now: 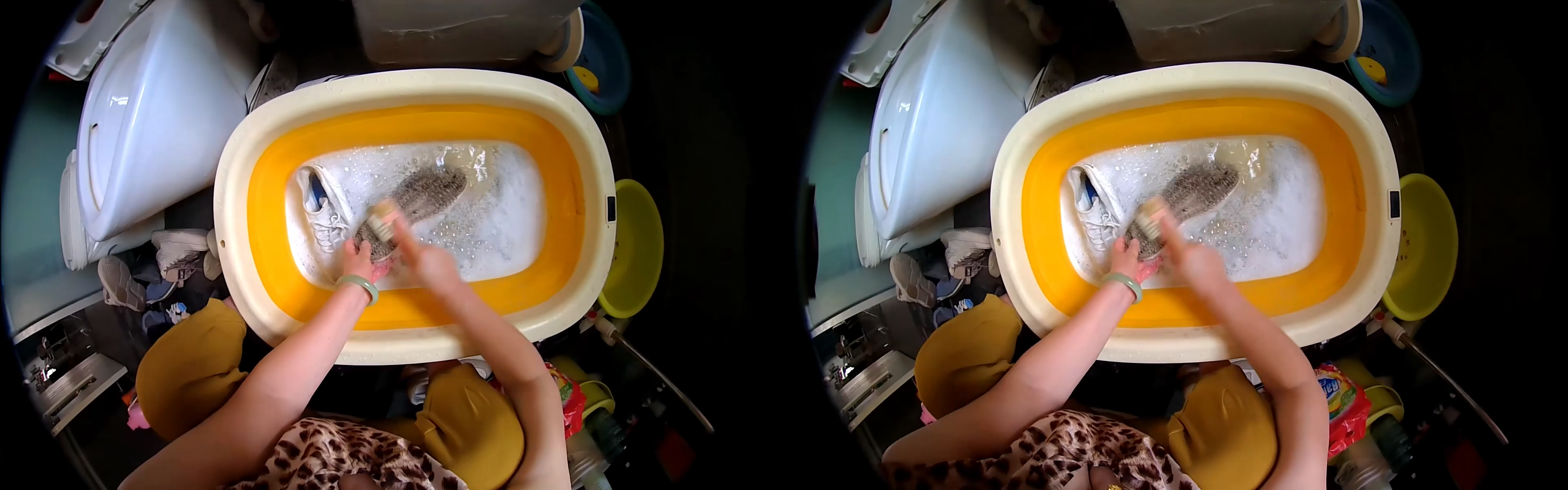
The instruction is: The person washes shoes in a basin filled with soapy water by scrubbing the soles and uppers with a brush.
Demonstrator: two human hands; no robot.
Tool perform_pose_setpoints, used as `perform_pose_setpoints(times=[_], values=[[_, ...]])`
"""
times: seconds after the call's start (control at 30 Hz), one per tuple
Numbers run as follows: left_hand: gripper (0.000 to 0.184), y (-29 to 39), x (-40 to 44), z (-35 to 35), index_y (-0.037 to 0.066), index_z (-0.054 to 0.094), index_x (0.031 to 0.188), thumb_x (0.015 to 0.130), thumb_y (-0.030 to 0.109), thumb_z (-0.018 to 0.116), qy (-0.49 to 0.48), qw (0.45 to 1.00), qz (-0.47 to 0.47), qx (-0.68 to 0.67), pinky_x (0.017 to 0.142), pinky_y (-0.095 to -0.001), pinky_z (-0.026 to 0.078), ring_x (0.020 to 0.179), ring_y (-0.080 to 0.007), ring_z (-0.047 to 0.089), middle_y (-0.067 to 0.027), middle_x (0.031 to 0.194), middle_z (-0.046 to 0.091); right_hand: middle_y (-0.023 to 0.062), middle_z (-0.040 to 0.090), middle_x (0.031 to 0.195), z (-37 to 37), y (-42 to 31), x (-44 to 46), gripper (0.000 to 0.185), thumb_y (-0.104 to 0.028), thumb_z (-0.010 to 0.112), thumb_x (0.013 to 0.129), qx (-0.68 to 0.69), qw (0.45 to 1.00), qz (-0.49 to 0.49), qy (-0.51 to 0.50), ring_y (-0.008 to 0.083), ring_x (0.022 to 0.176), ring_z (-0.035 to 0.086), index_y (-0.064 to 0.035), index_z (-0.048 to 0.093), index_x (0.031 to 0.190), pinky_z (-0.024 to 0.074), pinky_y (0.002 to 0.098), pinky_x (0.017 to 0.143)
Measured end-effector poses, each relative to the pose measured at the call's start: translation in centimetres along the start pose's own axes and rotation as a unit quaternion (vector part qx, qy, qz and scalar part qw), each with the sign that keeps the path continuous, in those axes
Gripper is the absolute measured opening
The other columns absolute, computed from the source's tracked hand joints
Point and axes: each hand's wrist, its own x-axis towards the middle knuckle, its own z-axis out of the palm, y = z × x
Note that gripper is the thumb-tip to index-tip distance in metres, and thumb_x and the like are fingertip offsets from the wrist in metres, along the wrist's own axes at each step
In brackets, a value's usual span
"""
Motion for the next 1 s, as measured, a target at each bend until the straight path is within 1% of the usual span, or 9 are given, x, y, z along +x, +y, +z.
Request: perform_pose_setpoints(times=[0.13, 0.27, 0.33, 0.37, 0.5, 0.6, 0.7, 0.83, 1.0], values=[[0.030, 1.4, -1.5, 0.7, 0.021, 0.036, 0.123, 0.094, 0.013, 0.036, -0.010, 0.999, -0.048, -0.014, 0.067, -0.0328, 0.053, 0.088, -0.0223, 0.060, -0.0084, 0.113, 0.052, 0.0151, 0.058, 0.061, 1.2, -1.0, -0.4, 0.053, -0.029, 0.051, 0.087, -0.040, 0.995, -0.085, -0.039, 0.0321, 0.051, 0.058, -0.0321, 0.033, 0.136, 0.0450, 0.0434, 0.047], [0.056, 0.6, -0.4, 1.6, 0.024, 0.013, 0.142, 0.093, 0.003, 0.031, -0.118, 0.993, -0.010, 0.025, 0.087, -0.0384, 0.046, 0.101, -0.0253, 0.057, -0.0129, 0.132, 0.039, 0.0149, 0.061, 0.066, -4.1, 3.8, 3.0, 0.048, -0.028, 0.047, 0.089, -0.142, 0.988, 0.027, 0.047, 0.0314, 0.056, 0.059, -0.0305, 0.034, 0.135, 0.0450, 0.0418, 0.047], [0.056, 2.2, -0.6, 4.0, 0.019, 0.011, 0.143, 0.093, 0.007, 0.035, -0.187, 0.981, -0.046, -0.028, 0.091, -0.0392, 0.043, 0.106, -0.0260, 0.054, -0.0122, 0.130, 0.042, 0.0143, 0.060, 0.065, -5.3, 4.8, 3.2, 0.046, -0.028, 0.048, 0.089, -0.140, 0.984, 0.050, 0.101, 0.0306, 0.053, 0.058, -0.0297, 0.037, 0.134, 0.0447, 0.0418, 0.047], [0.048, 1.8, 0.6, 4.9, 0.017, 0.021, 0.140, 0.095, 0.025, 0.038, -0.208, 0.974, -0.048, -0.074, 0.090, -0.0383, 0.042, 0.108, -0.0260, 0.052, -0.0117, 0.126, 0.046, 0.0138, 0.059, 0.063, -6.0, 5.1, 3.5, 0.044, -0.028, 0.048, 0.089, -0.133, 0.976, 0.068, 0.160, 0.0298, 0.050, 0.058, -0.0290, 0.040, 0.132, 0.0443, 0.0418, 0.046], [0.064, 4.1, 1.8, 6.0, 0.018, 0.024, 0.139, 0.090, 0.060, 0.023, -0.299, 0.898, -0.191, -0.259, 0.101, -0.0462, 0.032, 0.118, -0.0329, 0.041, -0.0172, 0.130, 0.041, 0.0141, 0.060, 0.064, -3.1, 2.0, 0.7, 0.042, -0.027, 0.048, 0.089, -0.095, 0.992, -0.015, 0.081, 0.0311, 0.052, 0.058, -0.0283, 0.042, 0.131, 0.0449, 0.0417, 0.047], [0.066, 4.6, 0.4, 5.9, 0.017, 0.025, 0.138, 0.088, 0.061, 0.029, -0.253, 0.930, -0.184, -0.191, 0.103, -0.0479, 0.028, 0.122, -0.0379, 0.036, -0.0202, 0.137, 0.030, 0.0143, 0.060, 0.064, -4.7, 2.8, 0.7, 0.044, -0.025, 0.049, 0.089, -0.091, 0.995, -0.029, 0.037, 0.0313, 0.052, 0.058, -0.0277, 0.040, 0.132, 0.0452, 0.0414, 0.048], [0.072, 4.2, 0.6, 6.8, 0.021, 0.012, 0.142, 0.087, 0.063, 0.031, -0.253, 0.936, -0.172, -0.176, 0.105, -0.0480, 0.024, 0.124, -0.0395, 0.032, -0.0209, 0.139, 0.024, 0.0145, 0.062, 0.068, -7.8, 6.1, 2.4, 0.049, -0.022, 0.051, 0.088, -0.091, 0.978, 0.117, 0.150, 0.0301, 0.053, 0.059, -0.0304, 0.038, 0.134, 0.0455, 0.0418, 0.050], [0.077, 3.8, 1.3, 8.6, 0.021, 0.003, 0.144, 0.086, 0.063, 0.032, -0.304, 0.931, -0.089, -0.183, 0.105, -0.0470, 0.021, 0.126, -0.0378, 0.030, -0.0207, 0.140, 0.024, 0.0148, 0.061, 0.067, -4.0, 2.9, -0.2, 0.050, -0.021, 0.053, 0.086, -0.086, 0.991, 0.034, 0.095, 0.0295, 0.053, 0.058, -0.0327, 0.040, 0.133, 0.0456, 0.0400, 0.050], [0.081, 4.1, 1.1, 7.3, 0.019, -0.003, 0.144, 0.086, 0.065, 0.031, -0.252, 0.942, -0.163, -0.150, 0.108, -0.0473, 0.015, 0.128, -0.0404, 0.027, -0.0224, 0.144, 0.015, 0.0139, 0.062, 0.068, -8.0, 8.5, 1.1, 0.050, -0.023, 0.052, 0.087, -0.152, 0.980, 0.105, 0.079, 0.0292, 0.052, 0.059, -0.0322, 0.038, 0.134, 0.0448, 0.0385, 0.048]])
